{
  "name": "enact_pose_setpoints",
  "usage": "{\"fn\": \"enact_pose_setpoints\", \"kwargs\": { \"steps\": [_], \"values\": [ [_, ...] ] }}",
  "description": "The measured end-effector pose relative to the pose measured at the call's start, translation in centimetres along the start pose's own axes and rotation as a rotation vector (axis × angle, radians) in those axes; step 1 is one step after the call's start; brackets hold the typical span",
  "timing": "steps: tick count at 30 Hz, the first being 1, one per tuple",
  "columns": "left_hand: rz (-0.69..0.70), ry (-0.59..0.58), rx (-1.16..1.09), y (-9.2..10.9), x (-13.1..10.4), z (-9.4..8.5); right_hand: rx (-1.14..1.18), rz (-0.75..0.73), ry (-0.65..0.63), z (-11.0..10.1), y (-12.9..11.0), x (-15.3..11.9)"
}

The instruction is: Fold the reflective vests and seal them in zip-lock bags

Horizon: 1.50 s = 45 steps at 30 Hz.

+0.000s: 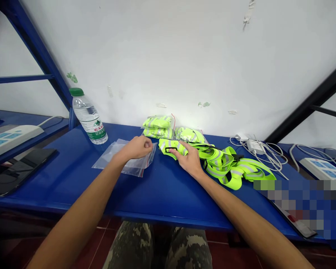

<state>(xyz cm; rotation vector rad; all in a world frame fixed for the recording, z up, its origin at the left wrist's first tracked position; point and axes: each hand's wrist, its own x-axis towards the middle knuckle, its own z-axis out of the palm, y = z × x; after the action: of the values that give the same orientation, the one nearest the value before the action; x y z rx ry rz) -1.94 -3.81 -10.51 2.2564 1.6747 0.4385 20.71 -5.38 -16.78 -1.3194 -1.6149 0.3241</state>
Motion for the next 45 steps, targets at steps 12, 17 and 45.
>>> {"fn": "enact_pose_setpoints", "kwargs": {
  "steps": [12, 17, 45],
  "values": [
    [0.080, 0.325, -0.298, 1.5, 1.2, 5.8, 0.738, 0.556, -0.146, -1.9, -0.8, 0.5],
    [0.058, 0.341, -0.481, 1.2, 1.7, 5.8, 0.698, 0.599, -0.099, -2.1, -1.0, 0.6],
    [0.402, 0.555, 0.030, 4.6, -0.9, 6.2, 0.283, 0.261, -0.184, -1.4, -1.4, -0.5]
  ]
}}
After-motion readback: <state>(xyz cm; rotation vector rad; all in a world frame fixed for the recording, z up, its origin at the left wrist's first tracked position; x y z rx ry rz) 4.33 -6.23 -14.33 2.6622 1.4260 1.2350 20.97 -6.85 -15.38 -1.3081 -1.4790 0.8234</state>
